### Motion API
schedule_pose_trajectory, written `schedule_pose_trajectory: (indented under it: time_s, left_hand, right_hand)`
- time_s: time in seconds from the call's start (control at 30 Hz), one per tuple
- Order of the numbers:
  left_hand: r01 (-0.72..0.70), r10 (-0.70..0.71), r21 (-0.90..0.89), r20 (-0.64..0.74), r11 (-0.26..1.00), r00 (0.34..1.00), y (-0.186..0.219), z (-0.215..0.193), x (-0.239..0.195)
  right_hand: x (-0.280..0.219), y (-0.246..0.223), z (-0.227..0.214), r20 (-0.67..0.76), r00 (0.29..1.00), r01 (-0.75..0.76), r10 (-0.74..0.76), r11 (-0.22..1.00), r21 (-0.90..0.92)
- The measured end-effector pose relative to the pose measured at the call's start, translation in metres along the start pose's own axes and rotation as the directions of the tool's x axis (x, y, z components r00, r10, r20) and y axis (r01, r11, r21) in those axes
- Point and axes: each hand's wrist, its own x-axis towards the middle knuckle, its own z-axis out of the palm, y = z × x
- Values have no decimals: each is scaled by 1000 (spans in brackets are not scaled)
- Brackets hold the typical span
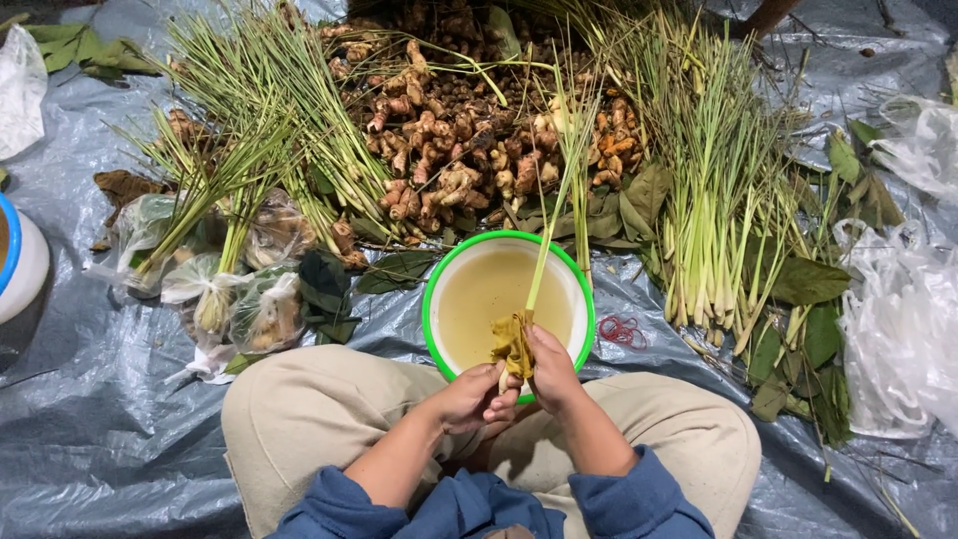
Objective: The person cleans and bunches long stalks of herbs and leaves over a large pile of ginger while sitting on a floor tarp.
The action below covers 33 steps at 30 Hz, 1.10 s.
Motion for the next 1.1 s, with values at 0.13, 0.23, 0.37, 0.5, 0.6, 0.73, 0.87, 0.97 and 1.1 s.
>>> schedule_pose_trajectory:
  time_s: [0.13,0.23,0.37,0.5,0.6,0.73,0.87,0.97,1.1]
  left_hand:
    - [7,-7,6,27,1000,1000,3,8,-3]
    - [36,-36,3,57,999,998,5,15,-7]
    - [46,-47,9,66,999,997,5,18,-8]
    - [36,-39,51,56,998,998,6,24,-10]
    - [29,-33,72,55,997,998,6,24,-10]
    - [12,-20,123,63,992,998,5,28,-11]
    - [8,-18,180,52,984,998,1,22,-11]
    - [6,-17,215,52,977,999,0,20,-10]
    - [-11,5,285,22,958,1000,2,12,-4]
  right_hand:
    - [1,-4,-4,-39,999,16,-16,1000,14]
    - [-1,-14,2,-46,998,38,-36,998,48]
    - [-2,-20,7,-75,995,74,-68,995,72]
    - [-8,-37,22,-93,991,102,-95,992,71]
    - [-4,-37,16,-102,988,118,-113,992,52]
    - [-4,-43,16,-111,984,146,-140,988,48]
    - [13,-32,-4,-148,975,179,-166,981,79]
    - [14,-36,-5,-169,968,197,-184,978,63]
    - [10,-41,5,-197,957,223,-212,974,31]
